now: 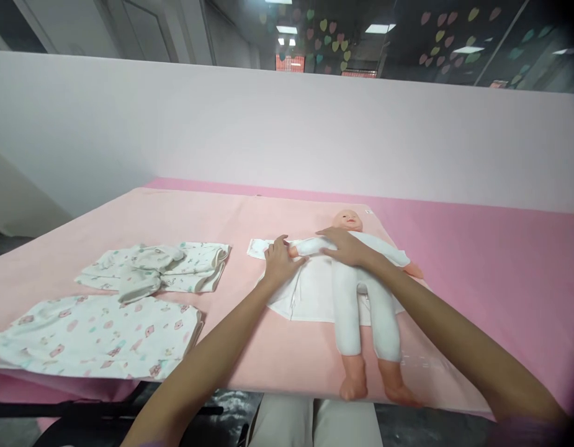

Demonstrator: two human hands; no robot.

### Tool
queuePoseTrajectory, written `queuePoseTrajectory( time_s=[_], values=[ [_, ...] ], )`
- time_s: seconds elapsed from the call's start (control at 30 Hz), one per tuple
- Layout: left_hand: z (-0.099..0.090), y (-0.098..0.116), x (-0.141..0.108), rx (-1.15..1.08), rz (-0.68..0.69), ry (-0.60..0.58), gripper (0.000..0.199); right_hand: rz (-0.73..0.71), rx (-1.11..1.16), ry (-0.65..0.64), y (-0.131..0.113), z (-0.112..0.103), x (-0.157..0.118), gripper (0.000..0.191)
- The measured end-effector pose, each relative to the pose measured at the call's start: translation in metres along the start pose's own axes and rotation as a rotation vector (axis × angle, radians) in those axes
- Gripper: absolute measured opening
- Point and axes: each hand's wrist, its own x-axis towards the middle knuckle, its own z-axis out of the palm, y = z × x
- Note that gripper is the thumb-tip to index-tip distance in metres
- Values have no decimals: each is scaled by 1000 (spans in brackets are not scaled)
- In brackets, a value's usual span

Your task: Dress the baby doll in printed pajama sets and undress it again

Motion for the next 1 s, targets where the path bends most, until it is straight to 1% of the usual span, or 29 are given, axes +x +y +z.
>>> queuePoseTrajectory(
  time_s=[0.07,0.1,0.13,0.17,0.23,0.37,0.43,0.47,0.5,0.57,0.6,0.67,0.73,0.83,0.9,0.93,1.0],
  values=[
    [0,0,-4,47,21,-5,99,-12,-24,-169,0,10,27,50],
    [1,0,-5,58,22,-4,104,-3,-43,-213,1,13,35,48],
    [2,0,-7,62,17,-1,107,6,-61,-230,3,16,40,46],
    [3,0,-7,61,8,4,108,19,-72,-221,5,17,42,44],
    [4,-1,-7,56,1,17,107,44,-52,-156,9,16,36,42],
    [5,-3,-6,55,16,40,99,104,137,-5,15,3,14,35],
    [4,-2,-6,68,23,46,90,137,221,44,17,-3,8,27],
    [3,-2,-6,82,30,46,81,150,241,62,18,-4,6,23],
    [3,-2,-6,100,44,40,67,157,249,71,18,-5,6,20],
    [4,-2,-5,135,99,18,37,159,250,72,19,-4,7,22],
    [4,-2,-4,145,135,11,25,158,251,68,19,-3,7,23],
    [5,-1,-3,144,186,18,10,155,258,58,20,-2,7,26],
    [4,1,-1,109,166,31,2,148,264,58,22,-1,7,27],
    [-3,4,2,-9,31,10,8,135,256,43,23,0,7,27],
    [-8,6,2,-99,-19,8,10,125,225,19,23,2,10,26],
    [-10,8,2,-130,-14,18,10,120,195,3,22,4,12,25],
    [-12,10,0,-153,43,38,10,116,120,-28,19,8,19,22]
  ],
)
